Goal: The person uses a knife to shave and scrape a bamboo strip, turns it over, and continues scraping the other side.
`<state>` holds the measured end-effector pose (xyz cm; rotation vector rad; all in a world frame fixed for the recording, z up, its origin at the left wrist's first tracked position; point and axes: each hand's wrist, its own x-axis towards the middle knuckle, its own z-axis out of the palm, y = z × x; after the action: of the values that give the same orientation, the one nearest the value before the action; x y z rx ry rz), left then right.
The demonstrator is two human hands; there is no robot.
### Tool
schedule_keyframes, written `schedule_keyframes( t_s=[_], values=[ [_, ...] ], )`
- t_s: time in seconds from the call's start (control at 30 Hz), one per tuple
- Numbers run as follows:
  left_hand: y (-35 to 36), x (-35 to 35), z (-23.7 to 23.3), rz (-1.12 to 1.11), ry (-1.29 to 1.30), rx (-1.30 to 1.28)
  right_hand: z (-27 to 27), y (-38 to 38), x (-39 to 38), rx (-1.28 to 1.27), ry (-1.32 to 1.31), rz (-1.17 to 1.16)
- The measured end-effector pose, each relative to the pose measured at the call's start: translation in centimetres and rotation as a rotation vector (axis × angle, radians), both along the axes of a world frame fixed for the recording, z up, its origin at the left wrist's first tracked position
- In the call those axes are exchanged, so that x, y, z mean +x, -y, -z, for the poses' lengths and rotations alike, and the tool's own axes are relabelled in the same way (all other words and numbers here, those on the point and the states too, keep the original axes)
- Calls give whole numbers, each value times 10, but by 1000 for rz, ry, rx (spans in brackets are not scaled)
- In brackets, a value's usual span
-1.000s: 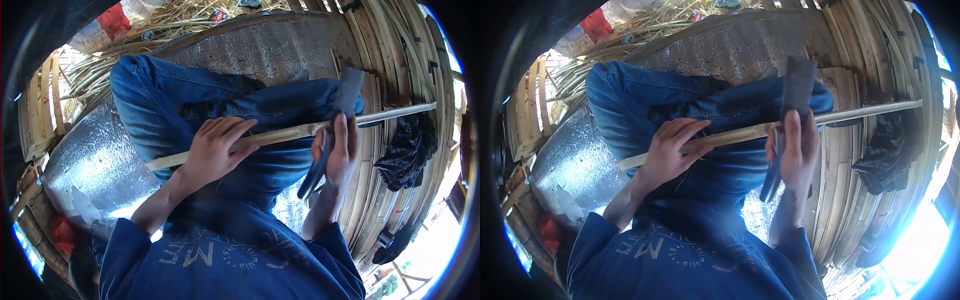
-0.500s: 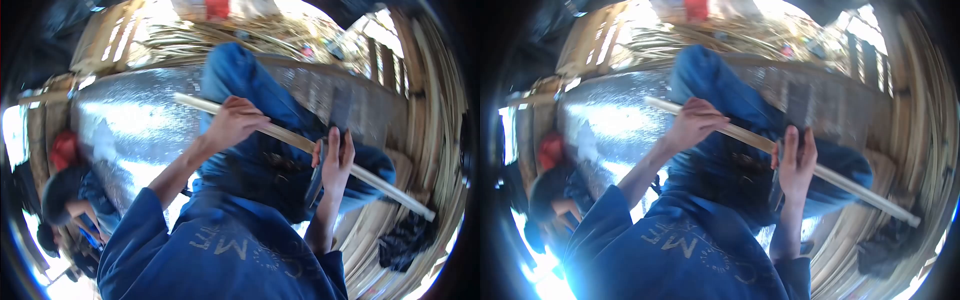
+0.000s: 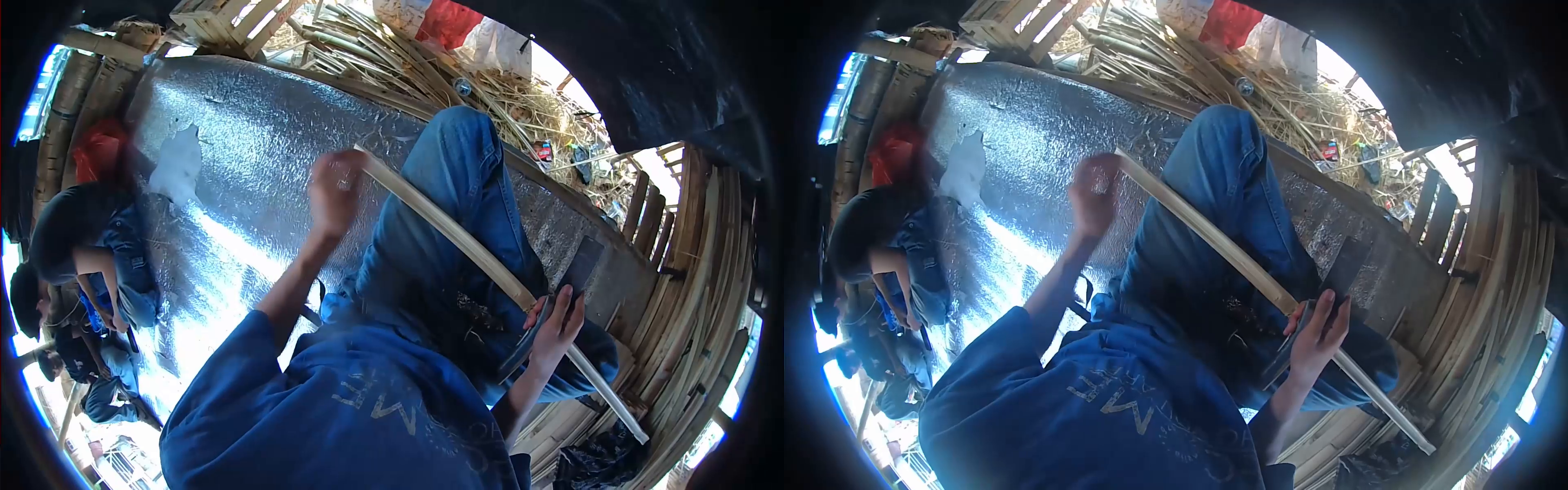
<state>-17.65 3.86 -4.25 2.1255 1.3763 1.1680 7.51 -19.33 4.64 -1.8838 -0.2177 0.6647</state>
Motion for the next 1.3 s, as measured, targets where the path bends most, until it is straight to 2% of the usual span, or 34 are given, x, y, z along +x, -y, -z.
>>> schedule_keyframes(
  t_s=[0.07,0.2,0.27,0.3,0.37,0.53,0.6,0.77,0.83,1.13,1.3],
  values=[
    [-28,-30,0,-191,81,-231,0,-2,0,-8,3,6],
    [-28,-29,-14,-202,38,-190,2,-3,1,-16,-21,15],
    [-23,-13,-25,250,-337,57,1,-5,1,-26,-18,48],
    [-26,-10,-23,253,-331,55,0,-6,1,-40,-29,48],
    [-34,-3,-16,460,-344,9,-1,-7,1,-59,-36,55],
    [-67,-7,0,605,-280,-54,-1,-7,0,-52,-21,70],
    [-77,-9,0,677,-146,-246,-2,-9,0,-58,-25,75],
    [-95,-14,0,657,-203,-168,-1,-9,-1,-71,-1,108],
    [-96,-13,0,670,-248,-167,1,-6,4,-65,-29,11],
    [-95,-13,-2,617,-327,-271,-2,-9,1,-90,-23,69],
    [-105,-18,-4,558,-314,-171,-3,-10,0,-103,-12,77]
  ],
)
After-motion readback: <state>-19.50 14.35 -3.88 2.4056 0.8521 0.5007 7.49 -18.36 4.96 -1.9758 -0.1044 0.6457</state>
